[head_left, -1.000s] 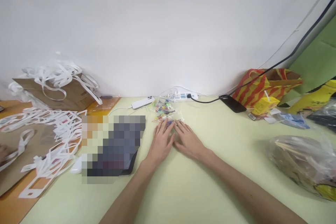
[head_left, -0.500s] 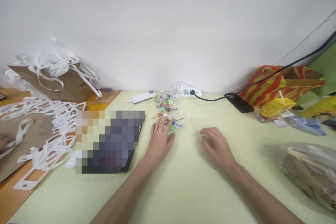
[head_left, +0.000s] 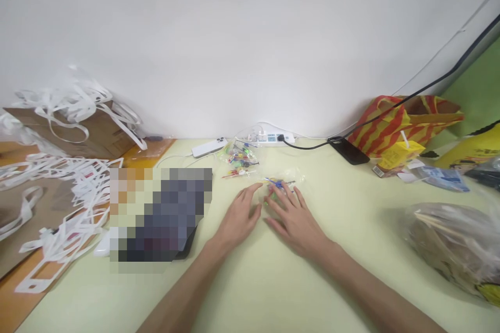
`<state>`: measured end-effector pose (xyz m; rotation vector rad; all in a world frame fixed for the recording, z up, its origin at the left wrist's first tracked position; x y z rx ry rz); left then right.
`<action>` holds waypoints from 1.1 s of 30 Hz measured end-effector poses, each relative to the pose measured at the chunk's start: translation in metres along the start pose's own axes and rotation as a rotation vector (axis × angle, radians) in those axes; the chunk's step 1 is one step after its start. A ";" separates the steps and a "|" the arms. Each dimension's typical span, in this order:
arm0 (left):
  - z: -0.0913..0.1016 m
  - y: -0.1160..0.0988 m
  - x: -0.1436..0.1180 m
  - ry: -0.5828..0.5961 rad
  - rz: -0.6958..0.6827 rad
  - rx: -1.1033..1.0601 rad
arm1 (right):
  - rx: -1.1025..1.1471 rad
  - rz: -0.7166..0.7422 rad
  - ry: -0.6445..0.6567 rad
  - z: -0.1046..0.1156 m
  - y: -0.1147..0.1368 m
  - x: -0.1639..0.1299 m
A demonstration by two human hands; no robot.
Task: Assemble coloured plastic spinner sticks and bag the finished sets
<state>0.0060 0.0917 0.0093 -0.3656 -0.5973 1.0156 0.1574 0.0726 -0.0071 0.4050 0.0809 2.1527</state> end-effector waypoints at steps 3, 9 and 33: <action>0.006 0.006 0.000 -0.095 0.042 0.050 | -0.049 -0.101 0.012 -0.001 -0.033 -0.007; 0.009 0.024 -0.001 -0.158 0.167 0.401 | -0.180 -0.304 0.007 -0.001 -0.141 -0.004; 0.001 -0.025 0.000 -0.087 -0.063 0.291 | 0.346 -0.165 -0.127 0.030 -0.041 -0.035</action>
Point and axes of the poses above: each hand's wrist, its own x-axis towards the middle knuckle, its own z-axis out of the back of the hand, y = z × x, the point moved 6 cm from there along x, towards the middle knuckle, and after that the axes turned 2 degrees about y, right-handed, at the moved point
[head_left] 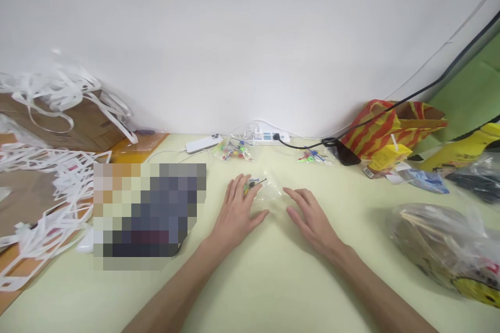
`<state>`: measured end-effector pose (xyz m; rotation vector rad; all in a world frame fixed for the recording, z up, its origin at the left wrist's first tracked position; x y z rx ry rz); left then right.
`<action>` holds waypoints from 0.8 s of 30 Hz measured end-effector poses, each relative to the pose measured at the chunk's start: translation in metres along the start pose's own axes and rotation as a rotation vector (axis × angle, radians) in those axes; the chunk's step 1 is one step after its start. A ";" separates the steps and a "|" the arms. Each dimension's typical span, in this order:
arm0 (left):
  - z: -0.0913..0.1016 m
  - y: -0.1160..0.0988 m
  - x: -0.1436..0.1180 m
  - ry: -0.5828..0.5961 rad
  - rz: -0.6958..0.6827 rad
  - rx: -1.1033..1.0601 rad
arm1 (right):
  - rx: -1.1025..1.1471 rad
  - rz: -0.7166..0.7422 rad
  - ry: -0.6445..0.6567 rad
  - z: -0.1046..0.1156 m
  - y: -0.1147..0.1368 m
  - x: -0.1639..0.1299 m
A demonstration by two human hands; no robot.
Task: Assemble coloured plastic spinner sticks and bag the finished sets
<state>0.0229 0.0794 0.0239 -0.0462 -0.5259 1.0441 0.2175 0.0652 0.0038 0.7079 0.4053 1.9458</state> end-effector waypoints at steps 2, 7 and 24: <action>-0.006 0.015 0.000 0.037 0.074 0.027 | -0.067 0.043 0.033 -0.004 0.003 0.004; -0.013 0.029 -0.002 0.118 0.140 -0.012 | -0.135 -0.006 0.039 -0.012 -0.009 0.006; 0.009 0.028 0.005 0.302 0.018 -0.063 | 0.026 -0.122 -0.073 -0.002 -0.033 0.005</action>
Point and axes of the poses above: each hand's wrist, its own x-axis towards the middle knuckle, its own z-axis out of the back of the hand, y = z × x, the point moved 6 cm from there along x, towards the middle knuckle, and after that the axes turned 2 degrees about y, right-handed, at the moved point
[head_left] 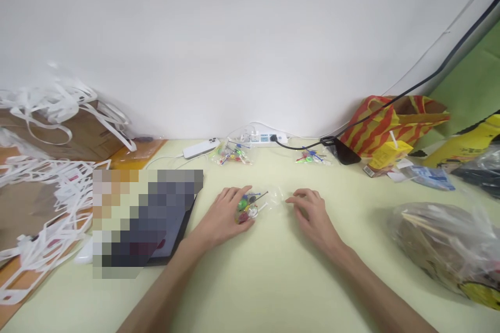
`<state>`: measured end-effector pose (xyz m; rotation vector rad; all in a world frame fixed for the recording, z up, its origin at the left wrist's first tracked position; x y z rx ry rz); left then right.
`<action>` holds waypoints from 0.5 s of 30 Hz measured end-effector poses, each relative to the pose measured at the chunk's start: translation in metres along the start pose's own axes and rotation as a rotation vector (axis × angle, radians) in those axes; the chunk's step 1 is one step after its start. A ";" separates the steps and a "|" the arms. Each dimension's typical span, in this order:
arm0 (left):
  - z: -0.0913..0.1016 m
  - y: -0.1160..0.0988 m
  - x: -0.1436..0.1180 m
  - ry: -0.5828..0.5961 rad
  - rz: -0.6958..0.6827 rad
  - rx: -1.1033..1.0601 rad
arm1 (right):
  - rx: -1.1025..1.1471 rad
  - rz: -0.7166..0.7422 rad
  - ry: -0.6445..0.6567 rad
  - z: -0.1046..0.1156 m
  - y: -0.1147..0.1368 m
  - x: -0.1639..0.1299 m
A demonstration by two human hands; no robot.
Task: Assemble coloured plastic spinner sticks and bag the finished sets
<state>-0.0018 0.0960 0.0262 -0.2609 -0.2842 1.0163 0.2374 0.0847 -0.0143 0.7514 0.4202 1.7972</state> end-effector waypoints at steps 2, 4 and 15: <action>0.006 -0.007 0.002 0.029 -0.035 0.034 | 0.071 -0.055 -0.054 0.004 -0.008 0.002; 0.015 -0.017 0.004 0.083 -0.054 0.099 | 0.138 -0.113 -0.103 0.008 -0.016 0.004; 0.048 -0.112 0.014 0.219 -0.229 0.610 | 0.234 -0.188 -0.223 0.021 -0.029 0.005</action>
Point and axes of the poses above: each hand's wrist, its own x-axis towards the middle knuckle, its own z-axis out of the back of the hand, y = z × x, the point moved 6 cm from there along x, towards the middle knuckle, and after that the axes turned 2 degrees about y, right-handed, at the moved point
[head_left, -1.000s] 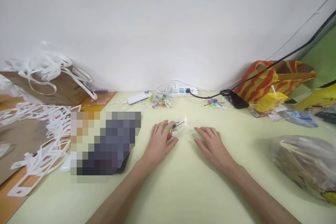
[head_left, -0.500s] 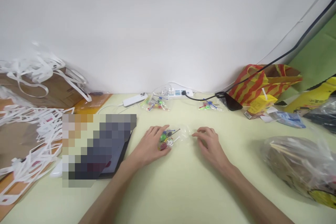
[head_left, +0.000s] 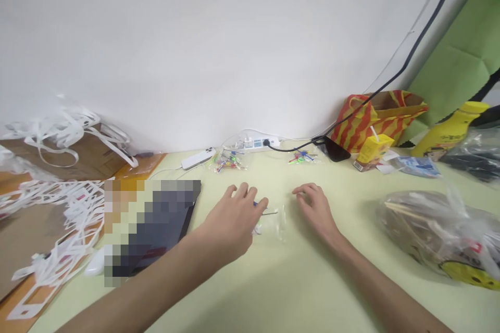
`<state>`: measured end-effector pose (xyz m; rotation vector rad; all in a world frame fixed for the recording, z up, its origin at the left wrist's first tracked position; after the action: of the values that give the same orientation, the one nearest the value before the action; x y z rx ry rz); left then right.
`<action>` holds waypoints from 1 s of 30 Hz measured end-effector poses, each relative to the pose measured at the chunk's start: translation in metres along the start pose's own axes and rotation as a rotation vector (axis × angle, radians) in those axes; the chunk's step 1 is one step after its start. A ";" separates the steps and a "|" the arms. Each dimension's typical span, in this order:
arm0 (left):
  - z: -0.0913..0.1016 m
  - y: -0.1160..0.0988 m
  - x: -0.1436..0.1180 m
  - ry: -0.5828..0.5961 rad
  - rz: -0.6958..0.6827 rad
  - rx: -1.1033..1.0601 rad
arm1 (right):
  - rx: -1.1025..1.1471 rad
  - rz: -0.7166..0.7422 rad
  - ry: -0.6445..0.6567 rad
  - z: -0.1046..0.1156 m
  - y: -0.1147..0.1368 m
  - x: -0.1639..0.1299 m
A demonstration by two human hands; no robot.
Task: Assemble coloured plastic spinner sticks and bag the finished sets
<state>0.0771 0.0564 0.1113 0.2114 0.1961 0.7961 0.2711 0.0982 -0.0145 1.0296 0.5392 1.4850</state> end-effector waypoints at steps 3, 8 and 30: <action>0.008 -0.018 0.003 -0.017 -0.061 -0.041 | -0.010 0.002 -0.003 0.002 -0.004 0.001; 0.013 -0.020 0.000 0.067 -0.082 -0.042 | -0.030 -0.004 -0.013 0.006 -0.011 0.003; -0.075 0.129 0.005 0.082 0.376 -0.344 | 0.034 0.159 0.221 0.009 0.019 0.001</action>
<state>-0.0262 0.1563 0.0726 -0.1145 0.0936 1.1983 0.2681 0.0930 0.0056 0.9573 0.6528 1.7488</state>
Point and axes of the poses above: each hand's wrist, its own x-axis towards the middle knuckle, its own z-axis out of the back of the hand, y = z × x, the point moved 6 cm from there along x, towards the middle knuckle, and after that the axes turned 2 degrees about y, right-handed, at the moved point
